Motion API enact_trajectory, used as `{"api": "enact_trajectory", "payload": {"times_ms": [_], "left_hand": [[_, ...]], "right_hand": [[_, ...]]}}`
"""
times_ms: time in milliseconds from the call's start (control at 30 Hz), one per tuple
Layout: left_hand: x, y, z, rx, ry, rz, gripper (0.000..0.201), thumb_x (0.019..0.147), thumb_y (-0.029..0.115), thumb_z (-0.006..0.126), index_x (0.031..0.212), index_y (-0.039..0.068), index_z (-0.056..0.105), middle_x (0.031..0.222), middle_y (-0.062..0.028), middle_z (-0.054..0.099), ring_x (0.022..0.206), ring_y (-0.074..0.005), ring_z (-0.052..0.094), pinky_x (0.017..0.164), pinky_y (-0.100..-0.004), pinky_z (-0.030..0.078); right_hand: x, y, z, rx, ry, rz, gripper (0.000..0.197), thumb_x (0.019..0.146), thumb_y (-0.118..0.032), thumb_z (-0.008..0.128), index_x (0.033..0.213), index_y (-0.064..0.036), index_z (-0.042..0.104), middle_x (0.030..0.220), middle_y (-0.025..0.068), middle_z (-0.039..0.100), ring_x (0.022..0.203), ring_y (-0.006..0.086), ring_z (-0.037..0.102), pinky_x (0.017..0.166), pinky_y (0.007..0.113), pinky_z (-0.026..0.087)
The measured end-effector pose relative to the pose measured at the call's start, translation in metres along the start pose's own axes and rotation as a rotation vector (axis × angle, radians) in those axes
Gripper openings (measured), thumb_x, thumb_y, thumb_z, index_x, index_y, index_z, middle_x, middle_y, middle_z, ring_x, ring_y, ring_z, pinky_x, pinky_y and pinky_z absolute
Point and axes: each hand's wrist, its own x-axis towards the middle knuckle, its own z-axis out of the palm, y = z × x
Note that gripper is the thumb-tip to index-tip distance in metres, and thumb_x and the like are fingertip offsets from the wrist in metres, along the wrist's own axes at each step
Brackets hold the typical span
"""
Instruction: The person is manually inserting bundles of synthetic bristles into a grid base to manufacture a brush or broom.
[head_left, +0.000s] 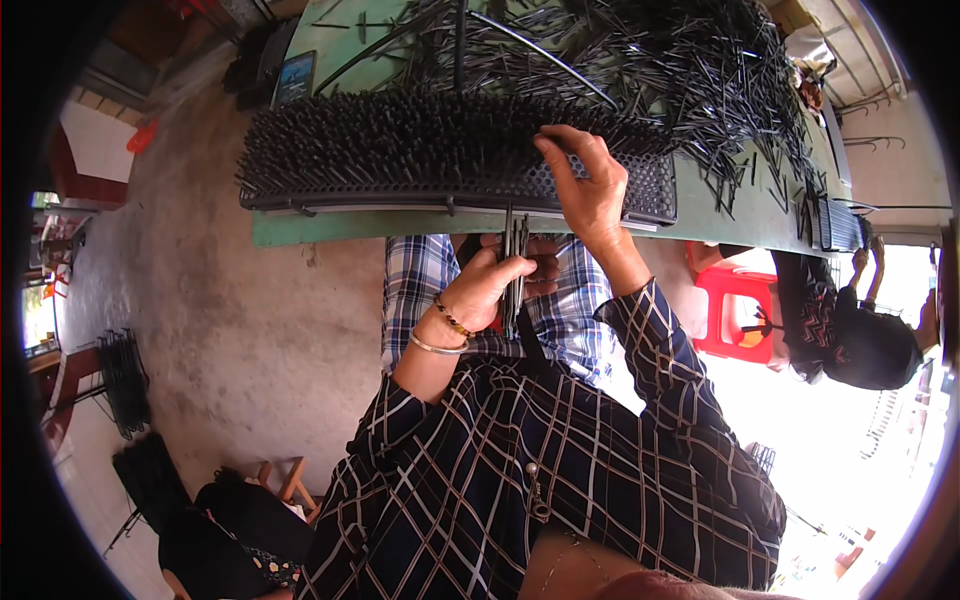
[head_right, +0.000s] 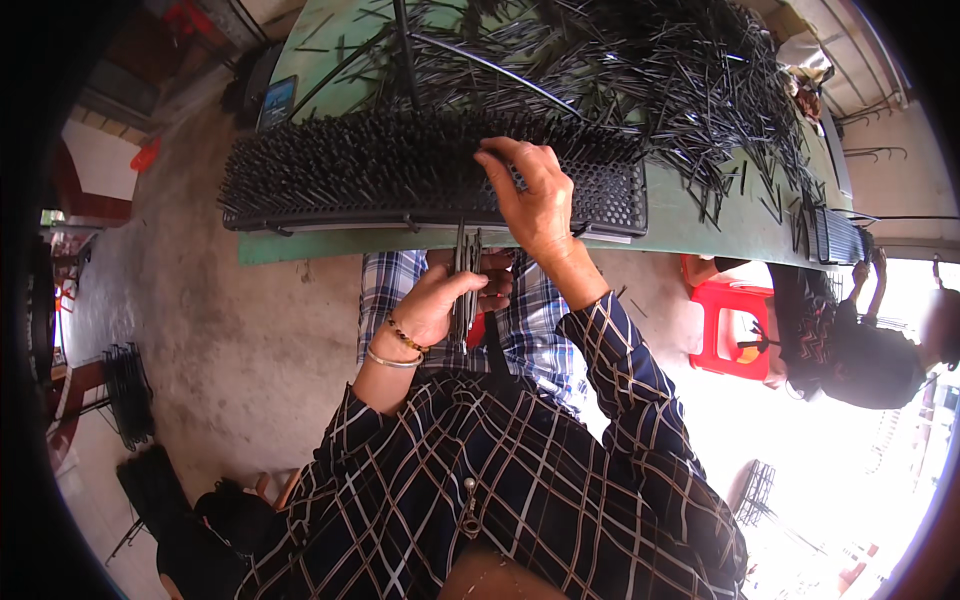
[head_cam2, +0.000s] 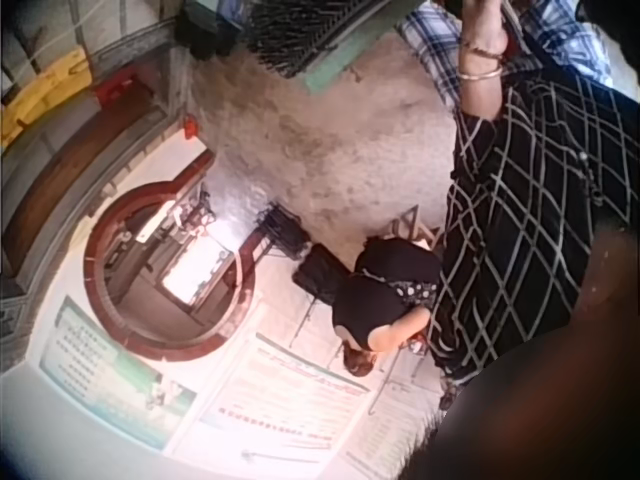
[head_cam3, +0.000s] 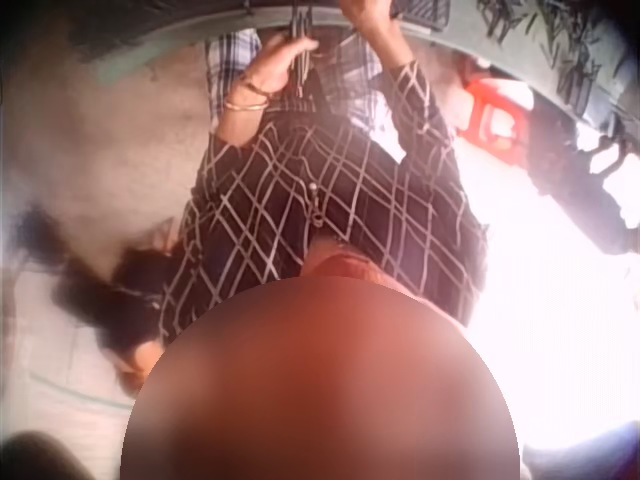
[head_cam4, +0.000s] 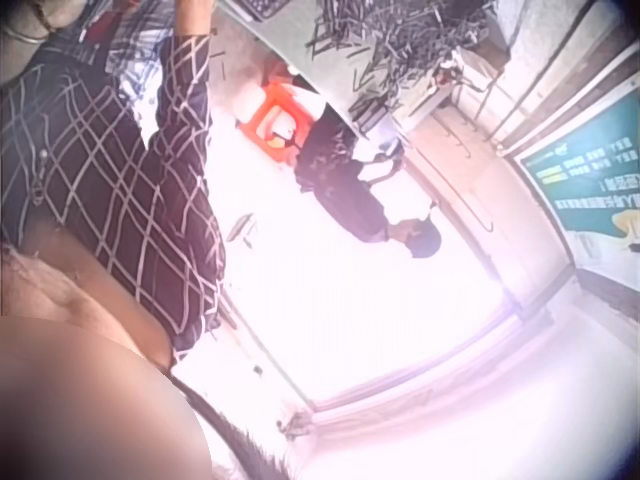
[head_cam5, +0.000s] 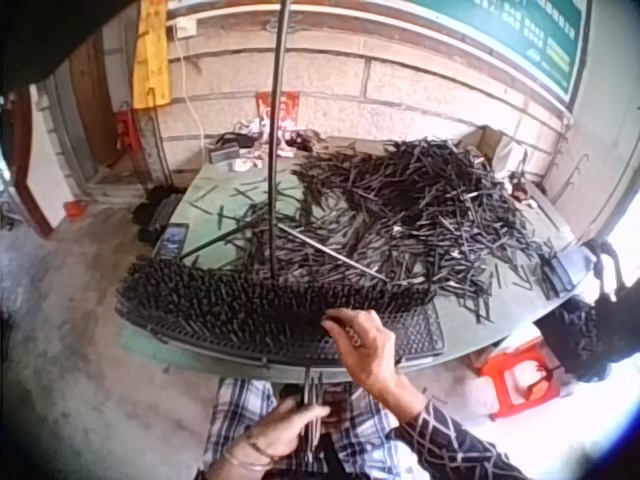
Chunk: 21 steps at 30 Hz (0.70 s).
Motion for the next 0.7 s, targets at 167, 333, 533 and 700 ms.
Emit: {"api": "enact_trajectory", "payload": {"times_ms": [167,333,533,700], "left_hand": [[-0.0041,-0.0014,-0.0009,0.033,-0.013,0.012,0.029,0.091,0.004,0.048,0.117,-0.006,0.054,0.107,-0.0129,0.062,0.095,-0.0215,0.063,0.082,-0.0378,0.056],[-0.0041,-0.0011,-0.0021,0.088,-0.015,-0.007,0.029,0.091,0.006,0.05,0.118,-0.003,0.055,0.105,-0.011,0.062,0.092,-0.019,0.063,0.077,-0.0345,0.057],[-0.0066,0.0024,0.0009,0.174,-0.004,-0.024,0.028,0.091,0.01,0.053,0.116,0.0,0.057,0.103,-0.0077,0.063,0.088,-0.0152,0.063,0.068,-0.0288,0.056],[-0.0085,0.0036,0.0013,0.21,0.014,-0.022,0.027,0.09,0.012,0.055,0.115,0.002,0.059,0.102,-0.0046,0.064,0.084,-0.0117,0.061,0.063,-0.0245,0.052]], "right_hand": [[-0.0026,-0.0004,0.0055,-0.031,-0.096,-0.065,0.021,0.079,-0.007,0.071,0.1,-0.0053,0.068,0.09,0.0087,0.069,0.082,0.0206,0.064,0.074,0.03,0.049],[-0.0001,-0.001,0.0047,-0.113,-0.174,-0.242,0.024,0.077,-0.007,0.072,0.1,-0.0055,0.068,0.096,0.0083,0.067,0.088,0.0227,0.063,0.079,0.033,0.044],[-0.0014,-0.0032,0.0079,-0.161,-0.062,-0.15,0.023,0.076,-0.008,0.072,0.099,-0.0068,0.069,0.098,0.0076,0.064,0.089,0.0242,0.061,0.079,0.034,0.045],[0.0008,-0.0043,0.0002,-0.163,-0.134,-0.202,0.02,0.077,-0.007,0.071,0.097,-0.0069,0.069,0.098,0.0072,0.063,0.087,0.0244,0.059,0.078,0.035,0.045]]}}
